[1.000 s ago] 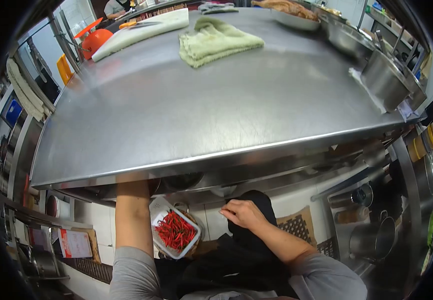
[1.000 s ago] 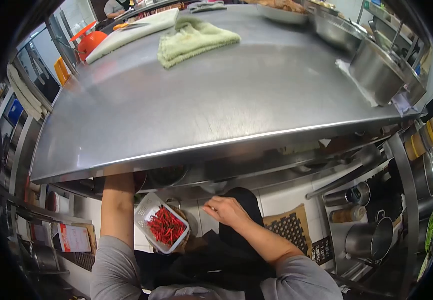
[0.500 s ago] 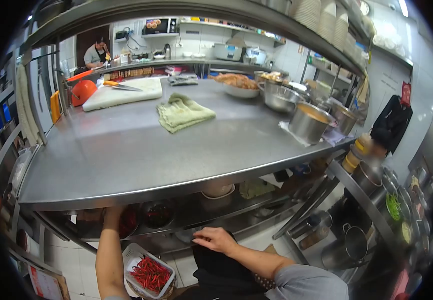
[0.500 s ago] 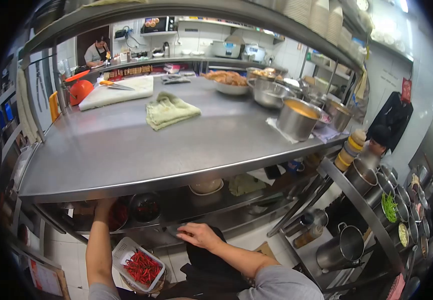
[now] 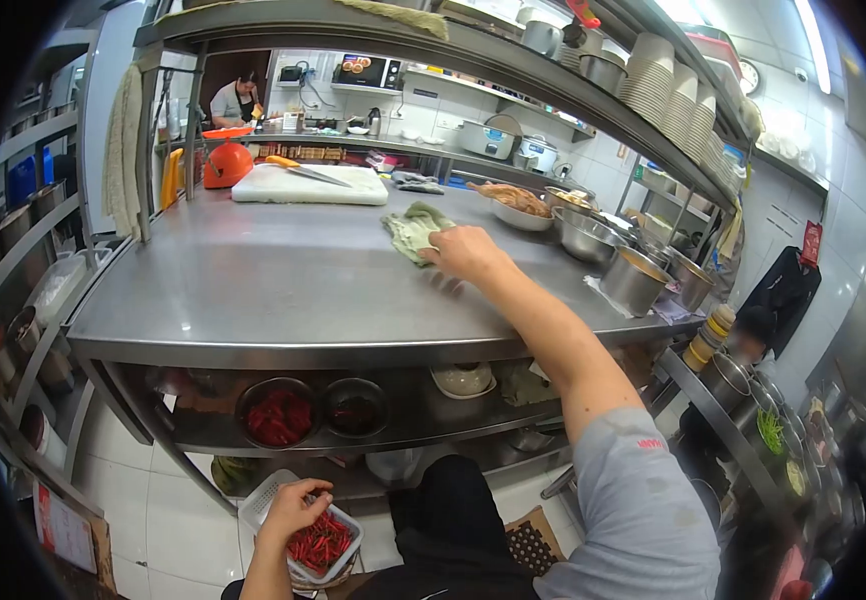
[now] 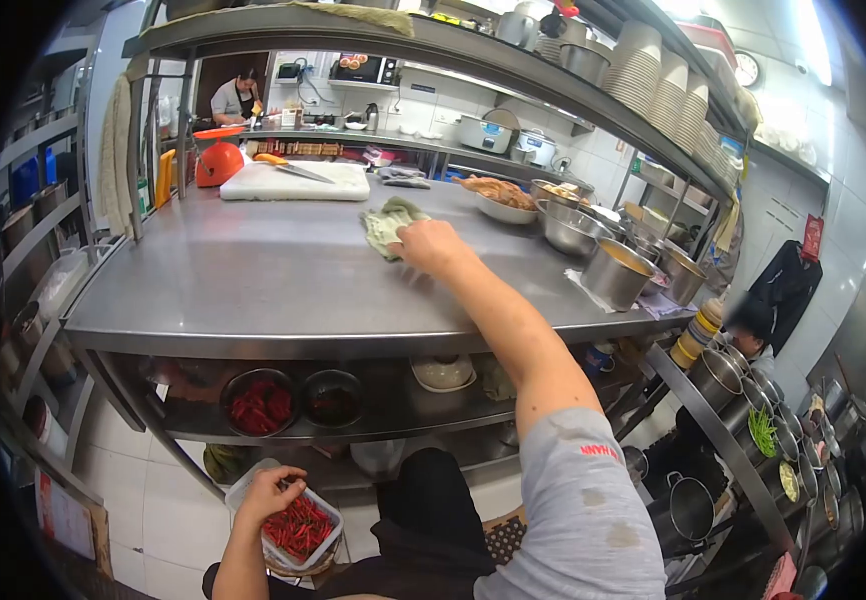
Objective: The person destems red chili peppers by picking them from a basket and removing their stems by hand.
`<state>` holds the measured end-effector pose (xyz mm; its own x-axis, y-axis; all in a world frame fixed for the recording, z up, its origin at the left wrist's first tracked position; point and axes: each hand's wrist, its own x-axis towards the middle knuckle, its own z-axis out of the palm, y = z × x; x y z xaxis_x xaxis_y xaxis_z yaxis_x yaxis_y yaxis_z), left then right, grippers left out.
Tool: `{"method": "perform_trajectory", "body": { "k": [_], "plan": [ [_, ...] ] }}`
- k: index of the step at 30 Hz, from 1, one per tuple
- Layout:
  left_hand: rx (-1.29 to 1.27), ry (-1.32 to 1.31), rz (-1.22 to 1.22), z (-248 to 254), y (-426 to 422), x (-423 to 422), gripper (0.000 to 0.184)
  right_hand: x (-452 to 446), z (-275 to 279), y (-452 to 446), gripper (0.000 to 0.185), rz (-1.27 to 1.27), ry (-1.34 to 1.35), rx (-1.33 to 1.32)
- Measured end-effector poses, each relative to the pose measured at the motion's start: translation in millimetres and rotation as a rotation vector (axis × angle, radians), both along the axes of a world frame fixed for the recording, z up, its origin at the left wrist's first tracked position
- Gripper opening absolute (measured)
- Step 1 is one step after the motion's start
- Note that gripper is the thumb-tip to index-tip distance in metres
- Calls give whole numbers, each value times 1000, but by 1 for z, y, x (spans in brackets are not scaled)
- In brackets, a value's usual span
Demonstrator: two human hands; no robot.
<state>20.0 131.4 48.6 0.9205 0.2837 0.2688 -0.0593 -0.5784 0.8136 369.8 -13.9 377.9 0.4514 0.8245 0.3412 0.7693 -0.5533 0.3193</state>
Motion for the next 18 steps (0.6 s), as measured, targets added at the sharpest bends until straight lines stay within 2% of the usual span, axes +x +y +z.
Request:
{"method": "perform_trajectory", "body": {
  "k": [2, 4, 6, 9, 12, 15, 18],
  "plan": [
    [-40, 6, 35, 6, 5, -8, 23, 7, -8, 10, 38, -55, 18, -12],
    [46, -114, 67, 6, 12, -13, 23, 25, -17, 22, 41, -86, 2, -62],
    [77, -91, 88, 7, 17, -18, 23, 28, -10, 29, 37, -151, 56, -87],
    [106, -106, 86, -1, 18, -15, 23, 26, -13, 31, 27, -17, -51, 21],
    [97, -104, 32, -9, 14, -8, 24, 23, -16, 34, 23, -15, -86, 24],
    [92, -52, 3, -10, 10, -4, 26, 15, -14, 37, 26, -19, -127, -31],
    [118, -20, -2, -11, 14, -6, 28, 28, -21, 33, 31, 106, -124, 4]
  ]
}}
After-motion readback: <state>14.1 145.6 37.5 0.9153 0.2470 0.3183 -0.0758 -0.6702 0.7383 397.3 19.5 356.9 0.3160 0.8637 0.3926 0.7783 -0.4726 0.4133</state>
